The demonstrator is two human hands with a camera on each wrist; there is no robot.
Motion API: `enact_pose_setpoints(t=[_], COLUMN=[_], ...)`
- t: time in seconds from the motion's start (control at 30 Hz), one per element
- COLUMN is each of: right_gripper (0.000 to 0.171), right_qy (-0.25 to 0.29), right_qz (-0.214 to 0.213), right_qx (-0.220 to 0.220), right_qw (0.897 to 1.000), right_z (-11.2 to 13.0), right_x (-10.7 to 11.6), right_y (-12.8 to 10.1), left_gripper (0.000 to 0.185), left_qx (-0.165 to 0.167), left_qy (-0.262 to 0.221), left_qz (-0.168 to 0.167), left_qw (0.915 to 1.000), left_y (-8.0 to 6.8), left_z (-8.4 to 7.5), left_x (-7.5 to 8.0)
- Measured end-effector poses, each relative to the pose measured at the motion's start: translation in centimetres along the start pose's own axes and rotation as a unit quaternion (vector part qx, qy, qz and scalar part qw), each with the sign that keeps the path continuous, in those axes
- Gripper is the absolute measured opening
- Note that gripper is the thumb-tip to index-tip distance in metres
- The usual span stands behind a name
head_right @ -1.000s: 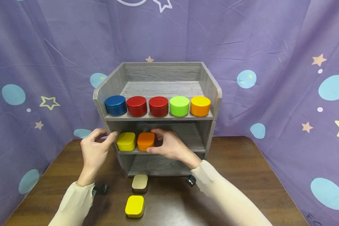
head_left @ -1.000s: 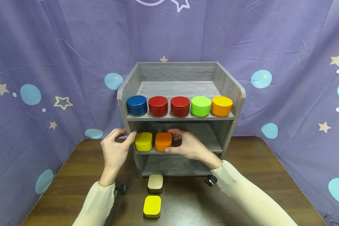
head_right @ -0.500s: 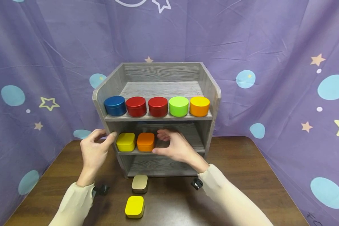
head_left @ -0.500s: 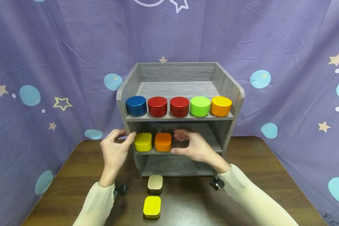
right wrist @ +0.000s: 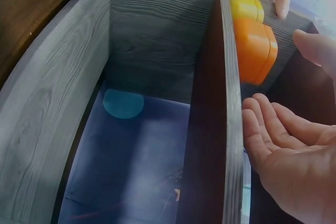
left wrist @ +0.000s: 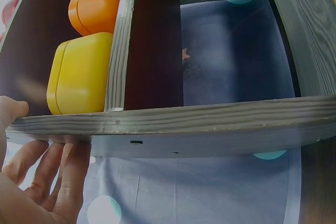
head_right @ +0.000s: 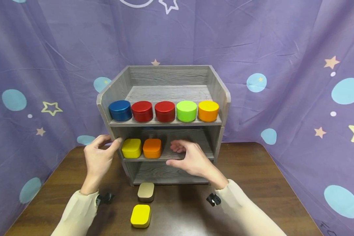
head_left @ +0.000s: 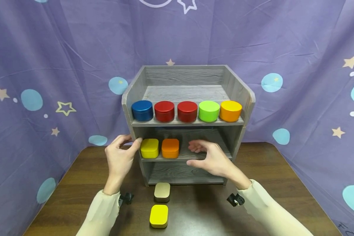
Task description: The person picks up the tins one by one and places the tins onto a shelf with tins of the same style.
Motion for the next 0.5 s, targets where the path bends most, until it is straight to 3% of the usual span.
enact_pose_setpoints(t=[0.5], right_gripper=[0.056], right_qy=[0.017], right_qz=[0.013], right_qx=[0.014], right_qw=[1.0], right_z=[0.4], right_x=[-0.6], right_y=[-2.7], left_gripper=[0.016], left_qx=[-0.004], left_qy=[0.002], left_qz=[-0.001], left_qw=[1.0], left_y=[0.0], left_z=[0.0], left_x=[0.0])
Point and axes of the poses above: each hand's wrist, its own y-axis towards the middle knuckle, its own x-axis out of the back of the hand, z = x × y, the point moved 6 cm from there along y, towards the middle knuckle, and after that the axes turned 2 degrees about -z, right-handed, at the moved point
